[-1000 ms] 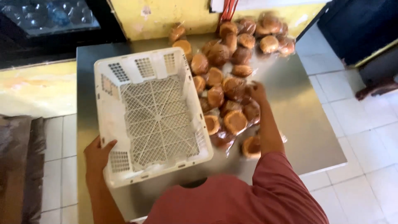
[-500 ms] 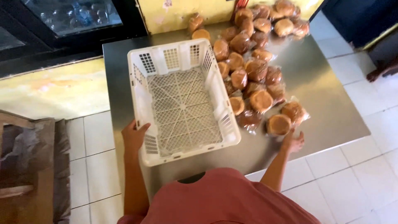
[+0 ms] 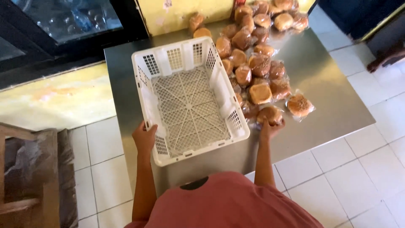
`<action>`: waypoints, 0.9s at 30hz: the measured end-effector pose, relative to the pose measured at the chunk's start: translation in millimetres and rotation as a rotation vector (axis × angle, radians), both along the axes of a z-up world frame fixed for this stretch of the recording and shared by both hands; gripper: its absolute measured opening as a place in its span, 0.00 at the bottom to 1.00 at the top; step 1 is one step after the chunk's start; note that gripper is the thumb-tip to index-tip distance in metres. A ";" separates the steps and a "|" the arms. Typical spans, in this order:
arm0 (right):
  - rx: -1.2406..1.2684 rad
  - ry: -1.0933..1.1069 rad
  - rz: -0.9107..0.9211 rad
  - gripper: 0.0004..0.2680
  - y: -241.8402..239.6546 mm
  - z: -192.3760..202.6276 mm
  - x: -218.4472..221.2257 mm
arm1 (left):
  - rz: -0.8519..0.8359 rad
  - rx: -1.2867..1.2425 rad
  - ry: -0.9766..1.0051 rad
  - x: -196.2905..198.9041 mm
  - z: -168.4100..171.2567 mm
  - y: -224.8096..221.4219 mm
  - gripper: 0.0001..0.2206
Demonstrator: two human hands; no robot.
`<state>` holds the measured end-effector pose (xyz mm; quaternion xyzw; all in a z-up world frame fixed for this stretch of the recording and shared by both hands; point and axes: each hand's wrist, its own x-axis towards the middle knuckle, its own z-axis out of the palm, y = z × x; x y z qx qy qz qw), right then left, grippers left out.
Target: The person places individually bagged bread buns from a pile on a table into a white plastic crate.
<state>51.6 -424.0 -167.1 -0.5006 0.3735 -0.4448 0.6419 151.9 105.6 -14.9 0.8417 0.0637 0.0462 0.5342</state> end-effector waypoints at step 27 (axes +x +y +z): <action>-0.335 0.070 1.047 0.20 165.9 147.2 46.8 | -0.703 0.192 -0.327 12.9 96.5 -161.5 0.28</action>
